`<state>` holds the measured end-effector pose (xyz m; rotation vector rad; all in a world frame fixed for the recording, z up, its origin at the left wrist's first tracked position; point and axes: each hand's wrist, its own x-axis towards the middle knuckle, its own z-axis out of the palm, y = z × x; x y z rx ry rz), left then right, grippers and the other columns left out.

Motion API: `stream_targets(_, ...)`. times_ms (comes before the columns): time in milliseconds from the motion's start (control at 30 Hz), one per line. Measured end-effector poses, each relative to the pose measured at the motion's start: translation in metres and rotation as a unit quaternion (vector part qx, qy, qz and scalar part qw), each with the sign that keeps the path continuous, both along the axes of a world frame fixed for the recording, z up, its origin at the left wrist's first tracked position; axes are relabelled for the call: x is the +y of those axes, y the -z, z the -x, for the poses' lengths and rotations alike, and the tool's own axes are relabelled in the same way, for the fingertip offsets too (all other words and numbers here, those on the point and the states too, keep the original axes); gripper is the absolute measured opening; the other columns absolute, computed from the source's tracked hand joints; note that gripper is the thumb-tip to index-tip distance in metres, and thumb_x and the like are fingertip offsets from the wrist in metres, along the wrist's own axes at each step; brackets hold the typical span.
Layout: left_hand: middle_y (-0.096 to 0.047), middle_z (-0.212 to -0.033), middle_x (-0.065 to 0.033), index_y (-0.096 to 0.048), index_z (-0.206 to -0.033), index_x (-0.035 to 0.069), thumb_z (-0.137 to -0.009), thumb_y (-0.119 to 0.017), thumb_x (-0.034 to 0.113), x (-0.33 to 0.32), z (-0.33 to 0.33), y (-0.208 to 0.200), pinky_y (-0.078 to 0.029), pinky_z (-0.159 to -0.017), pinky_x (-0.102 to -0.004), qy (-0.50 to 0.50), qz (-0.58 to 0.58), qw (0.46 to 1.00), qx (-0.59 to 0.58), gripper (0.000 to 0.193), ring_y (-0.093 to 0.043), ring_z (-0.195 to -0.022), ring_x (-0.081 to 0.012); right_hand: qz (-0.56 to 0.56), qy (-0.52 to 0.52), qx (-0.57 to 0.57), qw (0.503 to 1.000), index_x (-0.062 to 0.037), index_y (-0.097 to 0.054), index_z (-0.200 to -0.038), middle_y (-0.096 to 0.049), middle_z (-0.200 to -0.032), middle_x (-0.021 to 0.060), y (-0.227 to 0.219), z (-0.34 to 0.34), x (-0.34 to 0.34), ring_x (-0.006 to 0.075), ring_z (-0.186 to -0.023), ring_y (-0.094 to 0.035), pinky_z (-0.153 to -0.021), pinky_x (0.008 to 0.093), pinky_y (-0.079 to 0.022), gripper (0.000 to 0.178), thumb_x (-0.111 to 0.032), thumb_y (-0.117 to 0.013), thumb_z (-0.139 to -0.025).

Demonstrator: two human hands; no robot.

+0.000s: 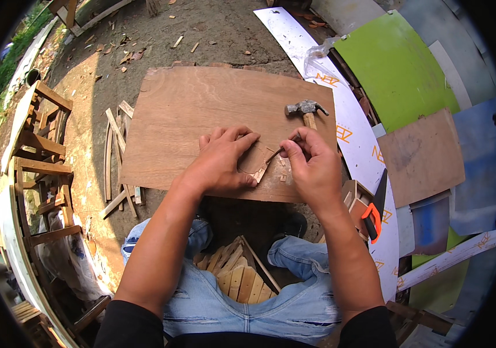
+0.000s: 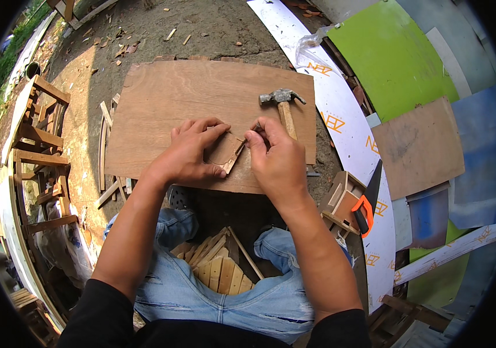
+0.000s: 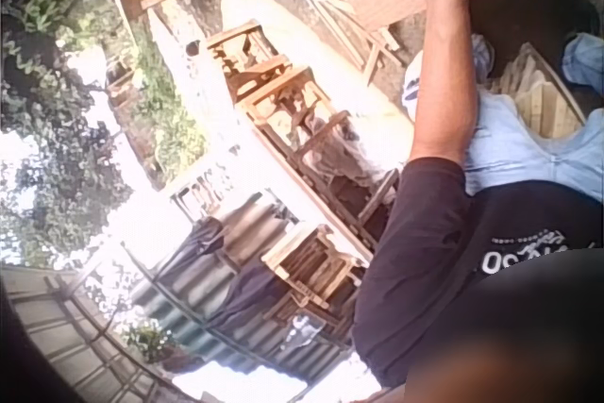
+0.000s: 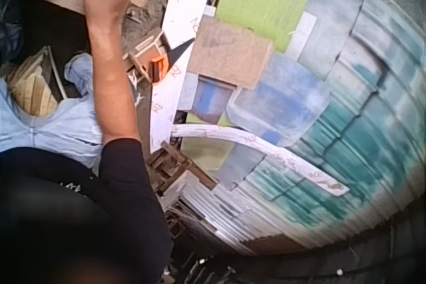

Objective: The person saws a rectangular piece of plywood, then uses a hammer and nail to attach a small wooden block to the cut piece. The person hammers the nail into the block multiple times to secure it.

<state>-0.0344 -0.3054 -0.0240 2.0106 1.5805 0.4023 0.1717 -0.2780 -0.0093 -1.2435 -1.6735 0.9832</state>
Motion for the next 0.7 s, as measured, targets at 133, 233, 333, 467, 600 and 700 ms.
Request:
stream_targets(133,-0.054,-0.141,-0.0083,-0.062,-0.137,0.019,-0.076,-0.086,0.036,0.006,-0.003,0.002,-0.03,-0.11,-0.0479,-0.022,-0.033,0.996,-0.082,0.068,-0.046,-0.13,-0.0324,-0.021,-0.002,-0.032,0.999,0.0039,-0.067,-0.102,-0.071,-0.084,0.0192,-0.01,0.0,0.002,0.0311,-0.075,-0.072,-0.068,0.0357,-0.054,0.015,-0.007,-0.07,-0.091)
stream_targets(233,-0.065,-0.126,-0.0048,-0.071,-0.122,0.019,-0.086,-0.08,0.03,0.015,-0.01,0.003,-0.034,-0.105,-0.0443,-0.015,-0.085,0.988,-0.124,0.04,-0.054,-0.121,-0.0279,-0.024,-0.009,-0.083,0.996,0.004,-0.068,-0.1,-0.069,-0.085,0.0199,-0.017,-0.001,0.003,0.0364,-0.077,-0.069,-0.068,0.0376,-0.054,0.016,-0.007,-0.071,-0.089)
stream_targets(333,-0.073,-0.096,0.0009,-0.077,-0.106,0.018,-0.087,-0.079,0.025,0.019,-0.02,0.005,-0.04,-0.094,-0.0403,-0.009,-0.137,0.977,-0.163,0.02,-0.06,-0.097,-0.0222,-0.057,-0.01,-0.105,0.993,0.0038,-0.069,-0.098,-0.067,-0.086,0.0202,-0.021,0.0,0.003,0.0379,-0.078,-0.066,-0.069,0.039,-0.053,0.015,-0.006,-0.071,-0.088)
stream_targets(467,-0.074,-0.086,0.0021,-0.079,-0.099,0.019,-0.083,-0.081,0.02,0.02,-0.023,0.008,-0.042,-0.087,-0.0377,-0.012,-0.132,0.973,-0.189,0.016,-0.06,-0.087,-0.0202,-0.057,-0.026,-0.112,0.992,0.0021,-0.068,-0.103,-0.066,-0.093,0.0195,-0.024,-0.003,0.004,0.0372,-0.08,-0.066,-0.071,0.0399,-0.052,0.019,-0.008,-0.073,-0.088)
stream_targets(600,-0.075,-0.086,0.0004,-0.08,-0.095,0.016,-0.081,-0.083,0.016,0.021,-0.021,0.014,-0.044,-0.084,-0.035,-0.008,-0.167,0.973,-0.161,0.015,-0.061,-0.085,-0.0197,0.024,-0.001,-0.177,0.984,-0.0001,-0.064,-0.113,-0.067,-0.104,0.0193,-0.027,-0.028,0.007,0.0378,-0.091,-0.067,-0.078,0.0444,-0.053,0.033,-0.018,-0.076,-0.088)
stream_targets(700,-0.075,-0.084,0.0002,-0.08,-0.093,0.015,-0.08,-0.083,0.015,0.021,-0.02,0.02,-0.045,-0.082,-0.0337,-0.019,-0.156,0.966,-0.208,0.014,-0.063,-0.082,-0.0193,0.069,0.016,-0.345,0.936,-0.0035,-0.057,-0.126,-0.066,-0.113,0.0215,-0.023,-0.052,0.006,0.0404,-0.102,-0.066,-0.086,0.0485,-0.053,0.05,-0.026,-0.078,-0.087)
